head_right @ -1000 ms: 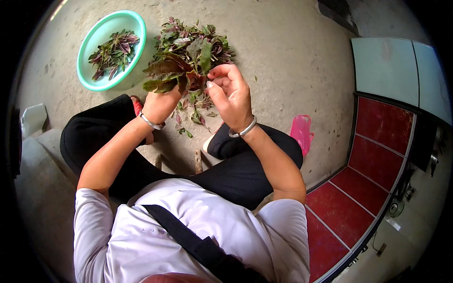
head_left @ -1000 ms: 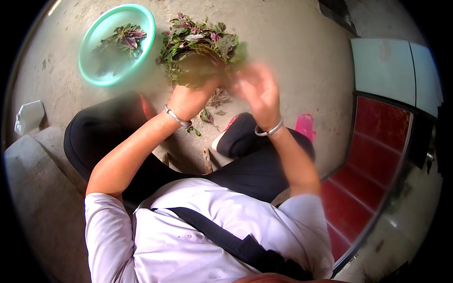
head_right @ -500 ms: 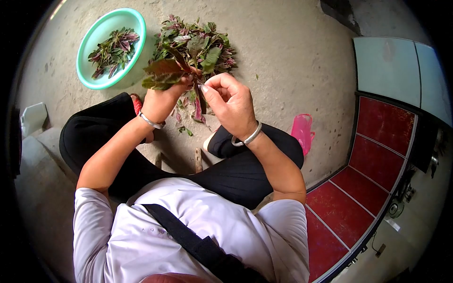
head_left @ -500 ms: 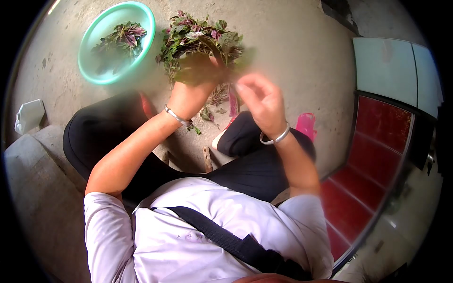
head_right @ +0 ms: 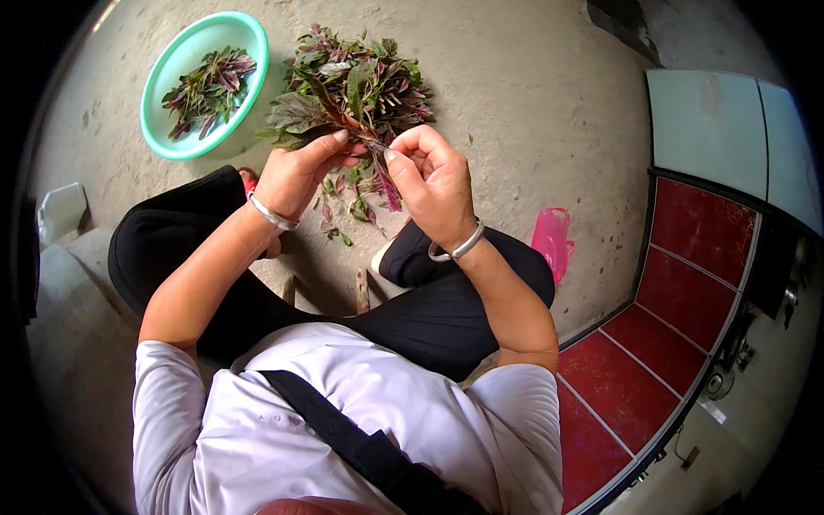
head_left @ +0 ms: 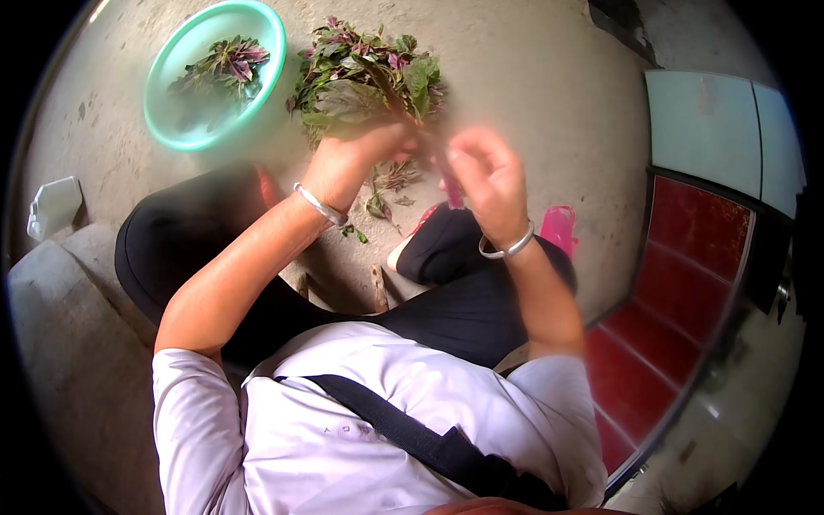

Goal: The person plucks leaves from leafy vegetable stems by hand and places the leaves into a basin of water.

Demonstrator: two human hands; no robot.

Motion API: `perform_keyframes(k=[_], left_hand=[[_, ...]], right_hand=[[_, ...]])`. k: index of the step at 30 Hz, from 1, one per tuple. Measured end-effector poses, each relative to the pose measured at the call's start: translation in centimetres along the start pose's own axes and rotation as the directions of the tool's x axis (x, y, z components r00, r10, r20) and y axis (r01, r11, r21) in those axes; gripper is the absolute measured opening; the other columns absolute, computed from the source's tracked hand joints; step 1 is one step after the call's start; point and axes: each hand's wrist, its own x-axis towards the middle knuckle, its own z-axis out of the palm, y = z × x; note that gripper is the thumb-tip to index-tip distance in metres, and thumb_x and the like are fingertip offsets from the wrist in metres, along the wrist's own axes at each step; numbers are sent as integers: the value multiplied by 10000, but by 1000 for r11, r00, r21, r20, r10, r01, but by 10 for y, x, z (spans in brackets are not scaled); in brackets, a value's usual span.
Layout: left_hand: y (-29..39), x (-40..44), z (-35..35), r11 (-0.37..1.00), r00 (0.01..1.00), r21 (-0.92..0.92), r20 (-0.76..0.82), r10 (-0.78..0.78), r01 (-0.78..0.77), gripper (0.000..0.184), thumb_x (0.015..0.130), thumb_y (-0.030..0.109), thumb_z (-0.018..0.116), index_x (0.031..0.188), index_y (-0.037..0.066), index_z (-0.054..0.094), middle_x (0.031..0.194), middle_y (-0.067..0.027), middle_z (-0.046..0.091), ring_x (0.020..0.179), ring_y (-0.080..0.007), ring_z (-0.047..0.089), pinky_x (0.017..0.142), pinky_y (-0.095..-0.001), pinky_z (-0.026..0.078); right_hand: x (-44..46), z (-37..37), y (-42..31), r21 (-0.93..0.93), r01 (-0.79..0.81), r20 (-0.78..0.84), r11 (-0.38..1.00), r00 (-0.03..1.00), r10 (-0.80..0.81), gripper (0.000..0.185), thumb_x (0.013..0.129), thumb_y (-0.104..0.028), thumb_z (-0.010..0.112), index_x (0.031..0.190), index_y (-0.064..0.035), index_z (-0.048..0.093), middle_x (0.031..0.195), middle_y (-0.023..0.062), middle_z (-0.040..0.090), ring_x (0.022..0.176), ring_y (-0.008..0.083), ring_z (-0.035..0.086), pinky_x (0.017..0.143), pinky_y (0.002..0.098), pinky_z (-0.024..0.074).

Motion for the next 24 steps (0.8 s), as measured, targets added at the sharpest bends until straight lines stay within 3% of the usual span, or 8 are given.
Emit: perform_keyframes(k=[3,6,12,18,21,22,23,24], left_hand=[[0,1,-2,992,997,-101,-7,-73,72,254,829,68,514,1034,-82,517,966,-133,581,843,-204,584,754,-289,467],[3,1,-1,986,993,-130,-28,-112,108,242,827,67,519,1020,-80,527,952,-127,582,836,-206,583,743,-287,467],[2,2,-2,983,990,-124,-38,-139,134,222,817,68,535,988,-73,545,927,-123,585,812,-198,582,715,-279,471],[11,-1,5,976,985,-175,-95,-143,125,225,811,80,547,984,-63,537,899,-111,587,770,-186,581,683,-275,478],[-7,10,-13,984,964,-57,-198,-176,168,273,816,211,524,900,-38,599,767,-75,633,693,-130,596,635,-229,456],[-10,18,-23,974,929,0,-301,-217,227,268,810,229,535,876,-19,615,762,-75,643,680,-129,606,620,-223,449],[-9,20,-35,973,906,-89,-355,-229,211,261,800,241,552,874,-2,613,769,-86,644,666,-129,603,597,-224,441],[-7,23,-45,973,882,-211,-437,-177,91,221,805,220,557,862,9,592,775,-86,641,634,-130,593,590,-222,442]], right_hand=[[1,-1,0,28,-7,-18,1000,1000,7,19,817,-26,502,802,-14,503,674,-32,509,584,10,457,490,164,393],[3,-2,-4,89,-51,-13,995,999,53,51,830,-54,483,816,-10,505,718,33,568,599,58,520,530,210,476],[6,-8,0,163,-105,2,981,994,107,86,841,-89,469,853,-10,500,777,106,601,568,92,540,523,210,460],[10,-10,5,264,-135,-3,955,990,141,104,846,-103,451,852,-11,501,769,98,595,543,105,536,513,201,439],[16,-14,5,275,-172,-58,946,979,195,108,845,-102,449,860,-9,502,761,86,590,544,102,538,483,193,415],[19,-16,5,256,-156,-73,954,981,180,116,846,-106,451,878,-9,506,761,79,585,537,94,538,451,182,389],[21,-18,7,251,-149,-91,957,980,177,119,848,-108,451,882,-10,507,763,81,585,535,92,538,447,179,386],[22,-20,11,245,-140,-109,959,979,171,121,849,-111,451,886,-11,509,765,82,585,533,89,538,444,175,384]])
